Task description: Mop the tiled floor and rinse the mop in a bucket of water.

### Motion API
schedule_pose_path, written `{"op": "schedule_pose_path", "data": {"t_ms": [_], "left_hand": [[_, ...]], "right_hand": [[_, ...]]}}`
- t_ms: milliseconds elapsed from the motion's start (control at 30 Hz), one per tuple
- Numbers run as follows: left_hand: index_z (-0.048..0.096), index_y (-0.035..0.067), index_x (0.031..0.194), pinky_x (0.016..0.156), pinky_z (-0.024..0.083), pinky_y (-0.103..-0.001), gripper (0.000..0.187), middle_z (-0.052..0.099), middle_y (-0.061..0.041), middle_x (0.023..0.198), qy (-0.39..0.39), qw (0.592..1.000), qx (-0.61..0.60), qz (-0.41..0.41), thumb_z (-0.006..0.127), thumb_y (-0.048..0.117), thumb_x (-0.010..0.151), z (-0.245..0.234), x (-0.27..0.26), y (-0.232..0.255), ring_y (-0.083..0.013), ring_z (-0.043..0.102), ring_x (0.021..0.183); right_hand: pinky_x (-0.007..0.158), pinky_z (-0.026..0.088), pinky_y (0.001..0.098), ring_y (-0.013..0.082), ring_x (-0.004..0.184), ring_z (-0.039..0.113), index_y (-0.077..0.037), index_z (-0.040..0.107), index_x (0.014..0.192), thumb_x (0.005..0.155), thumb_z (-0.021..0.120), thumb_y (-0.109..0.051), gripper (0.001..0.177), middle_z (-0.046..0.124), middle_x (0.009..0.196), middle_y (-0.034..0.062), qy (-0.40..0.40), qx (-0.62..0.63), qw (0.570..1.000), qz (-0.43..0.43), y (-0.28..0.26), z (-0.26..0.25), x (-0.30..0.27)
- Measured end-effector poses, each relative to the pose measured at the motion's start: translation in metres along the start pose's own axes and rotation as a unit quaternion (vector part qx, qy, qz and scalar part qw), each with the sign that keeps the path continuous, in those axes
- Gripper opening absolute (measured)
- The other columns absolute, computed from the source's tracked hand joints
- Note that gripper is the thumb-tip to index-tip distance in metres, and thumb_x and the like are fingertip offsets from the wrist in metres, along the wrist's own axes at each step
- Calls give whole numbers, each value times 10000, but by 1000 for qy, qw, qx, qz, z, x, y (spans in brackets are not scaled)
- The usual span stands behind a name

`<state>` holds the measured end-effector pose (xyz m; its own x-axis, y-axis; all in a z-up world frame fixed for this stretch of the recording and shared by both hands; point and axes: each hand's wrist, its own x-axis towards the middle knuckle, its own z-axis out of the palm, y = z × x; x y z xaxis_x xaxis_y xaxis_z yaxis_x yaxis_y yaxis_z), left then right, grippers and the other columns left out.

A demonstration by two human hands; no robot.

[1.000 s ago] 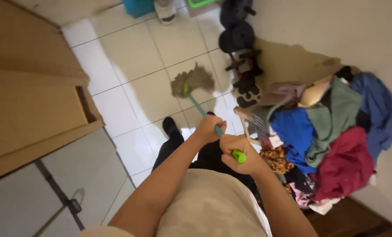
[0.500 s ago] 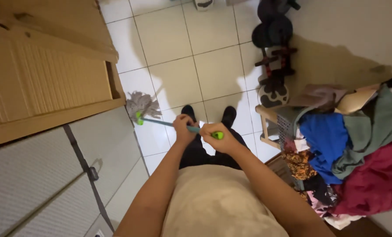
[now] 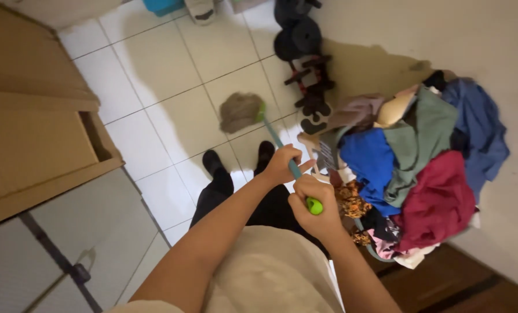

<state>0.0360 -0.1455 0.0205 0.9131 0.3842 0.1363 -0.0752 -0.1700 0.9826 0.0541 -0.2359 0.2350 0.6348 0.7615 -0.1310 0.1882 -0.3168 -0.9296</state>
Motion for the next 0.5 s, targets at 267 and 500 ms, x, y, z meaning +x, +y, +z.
{"op": "schedule_pose_path", "data": {"t_ms": [267, 500], "left_hand": [[433, 17, 574, 518, 361, -418, 468, 439, -159, 561, -141, 990, -18, -5, 750, 185, 875, 25, 16, -13, -318, 420, 510], [570, 10, 574, 563, 461, -473, 359, 584, -222, 637, -171, 977, 102, -71, 674, 244, 825, -33, -10, -8, -414, 568, 592]], "right_hand": [[567, 349, 331, 187, 587, 435, 2, 423, 668, 769, 653, 83, 264, 453, 643, 76, 35, -34, 999, -18, 24, -9, -4], [612, 373, 326, 193, 637, 437, -14, 342, 681, 751, 604, 95, 292, 464, 687, 80, -60, 93, 993, -27, 23, 5, 2]]}}
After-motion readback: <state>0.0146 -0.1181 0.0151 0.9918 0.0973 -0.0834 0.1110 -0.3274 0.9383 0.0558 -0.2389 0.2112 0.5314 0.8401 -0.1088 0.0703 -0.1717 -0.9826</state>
